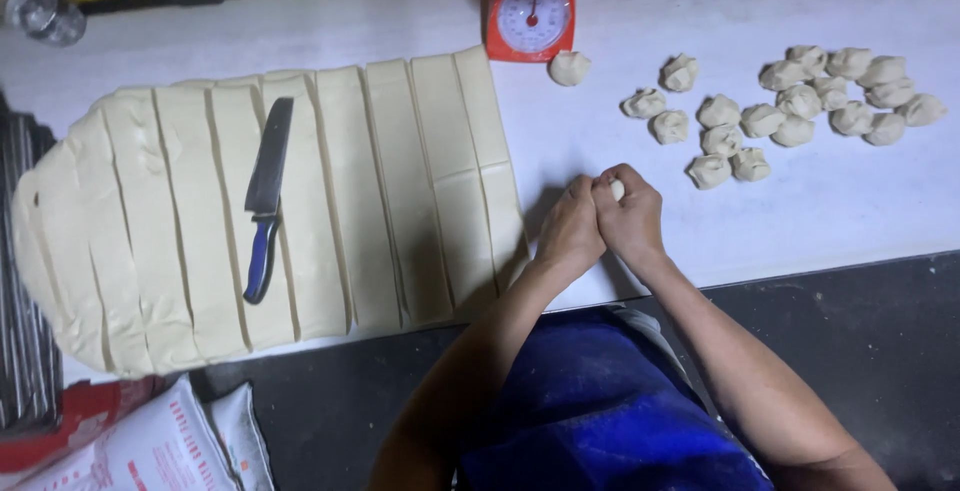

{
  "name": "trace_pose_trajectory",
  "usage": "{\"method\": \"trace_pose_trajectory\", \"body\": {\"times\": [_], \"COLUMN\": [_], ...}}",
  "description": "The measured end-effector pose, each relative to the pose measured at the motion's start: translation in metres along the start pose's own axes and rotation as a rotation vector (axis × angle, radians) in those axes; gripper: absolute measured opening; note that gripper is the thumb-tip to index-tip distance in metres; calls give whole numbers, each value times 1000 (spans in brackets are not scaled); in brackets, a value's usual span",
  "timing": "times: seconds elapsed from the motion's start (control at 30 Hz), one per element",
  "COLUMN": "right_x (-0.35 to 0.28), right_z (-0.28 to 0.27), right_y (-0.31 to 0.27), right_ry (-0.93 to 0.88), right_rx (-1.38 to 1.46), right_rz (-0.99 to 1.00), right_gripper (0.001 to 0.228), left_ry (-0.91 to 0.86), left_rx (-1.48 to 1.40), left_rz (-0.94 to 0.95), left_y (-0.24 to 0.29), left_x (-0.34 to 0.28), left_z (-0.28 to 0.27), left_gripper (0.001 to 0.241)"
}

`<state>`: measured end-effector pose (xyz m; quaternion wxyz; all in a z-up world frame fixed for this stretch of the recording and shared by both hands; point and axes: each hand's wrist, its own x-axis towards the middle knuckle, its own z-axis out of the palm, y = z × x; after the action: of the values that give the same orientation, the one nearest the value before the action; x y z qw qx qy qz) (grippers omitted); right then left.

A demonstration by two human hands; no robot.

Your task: The person cuts a large sheet of dough into strips using a knife, then rolls each strip into a log and pinches off small pieces. The pieces are placed on a scale and then set aside on the table.

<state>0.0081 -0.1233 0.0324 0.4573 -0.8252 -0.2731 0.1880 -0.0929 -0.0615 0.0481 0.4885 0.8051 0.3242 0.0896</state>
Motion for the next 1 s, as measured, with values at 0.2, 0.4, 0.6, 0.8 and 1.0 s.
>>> {"method": "trace_pose_trajectory", "body": {"times": [0.2, 0.4, 0.6, 0.8, 1.0], "right_x": [3, 63, -73, 21, 66], "right_z": [-19, -43, -63, -152, -179], "right_y": [13, 36, -4, 38, -11], "right_ry": [-39, -177, -1030, -442, -303], "right_rx": [-136, -153, 370, 203, -522], "right_rz": [19, 175, 136, -218, 192], "right_gripper": [11, 16, 30, 11, 116], "left_ry": [-111, -256, -88, -7, 73], "left_rx": [103, 374, 463, 263, 177], "left_rz": [6, 20, -308, -139, 263], "left_y": [-18, 12, -9, 15, 1], "left_x": [26, 74, 152, 135, 159], "left_z": [26, 9, -40, -38, 53], "left_gripper": [34, 35, 33, 30, 95]}}
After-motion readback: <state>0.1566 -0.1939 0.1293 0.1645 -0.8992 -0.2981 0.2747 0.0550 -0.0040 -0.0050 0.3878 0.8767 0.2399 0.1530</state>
